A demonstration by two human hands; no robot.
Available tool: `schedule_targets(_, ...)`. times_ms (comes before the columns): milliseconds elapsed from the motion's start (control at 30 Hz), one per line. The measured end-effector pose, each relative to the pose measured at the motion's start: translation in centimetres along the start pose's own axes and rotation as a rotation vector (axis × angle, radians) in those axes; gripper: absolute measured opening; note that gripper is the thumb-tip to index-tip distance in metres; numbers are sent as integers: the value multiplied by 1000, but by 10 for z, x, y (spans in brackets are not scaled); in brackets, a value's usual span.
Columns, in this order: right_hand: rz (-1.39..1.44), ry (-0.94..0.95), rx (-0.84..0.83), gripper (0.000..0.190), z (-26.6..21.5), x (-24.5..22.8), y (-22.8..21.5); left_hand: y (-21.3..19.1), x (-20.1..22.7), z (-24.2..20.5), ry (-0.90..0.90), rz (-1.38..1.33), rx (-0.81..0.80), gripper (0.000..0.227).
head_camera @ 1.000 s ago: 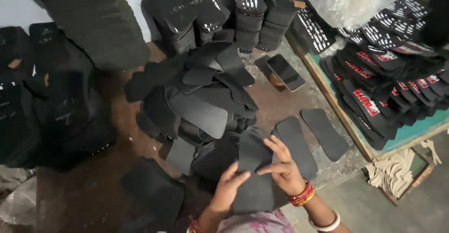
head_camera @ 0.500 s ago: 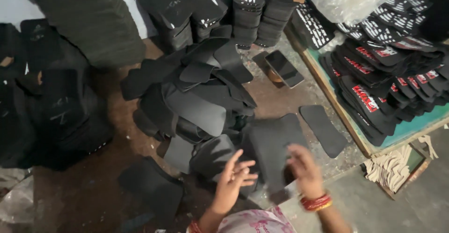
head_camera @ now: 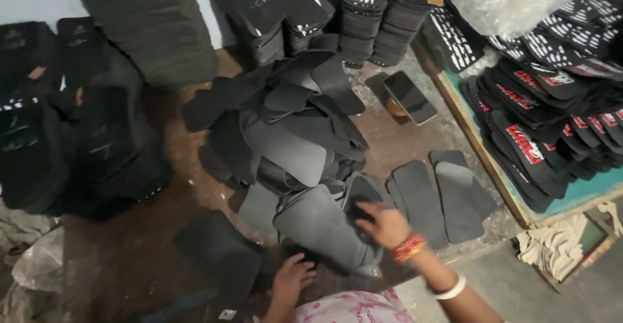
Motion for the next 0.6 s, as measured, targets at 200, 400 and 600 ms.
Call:
schedule_targets(200, 115, 241, -246, 71, 28, -51, 58, 51, 31, -10, 24, 147, -36, 65)
schedule_targets(400, 46, -82, -123, 51, 17, -67, 61, 40, -4, 28, 78, 11, -45, 66)
schedule_targets(600, 332, 167, -305, 34, 14, -68, 29, 26, 20, 8, -27, -11, -37, 54)
Point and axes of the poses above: each hand's wrist, its own z-axis towards the middle knuckle, its own y-axis out of the palm, x = y × z, the point moved 6 cm from there along z, towards the middle knuckle, and after that the axes turned 3 degrees about y, right-handed, at the moved point
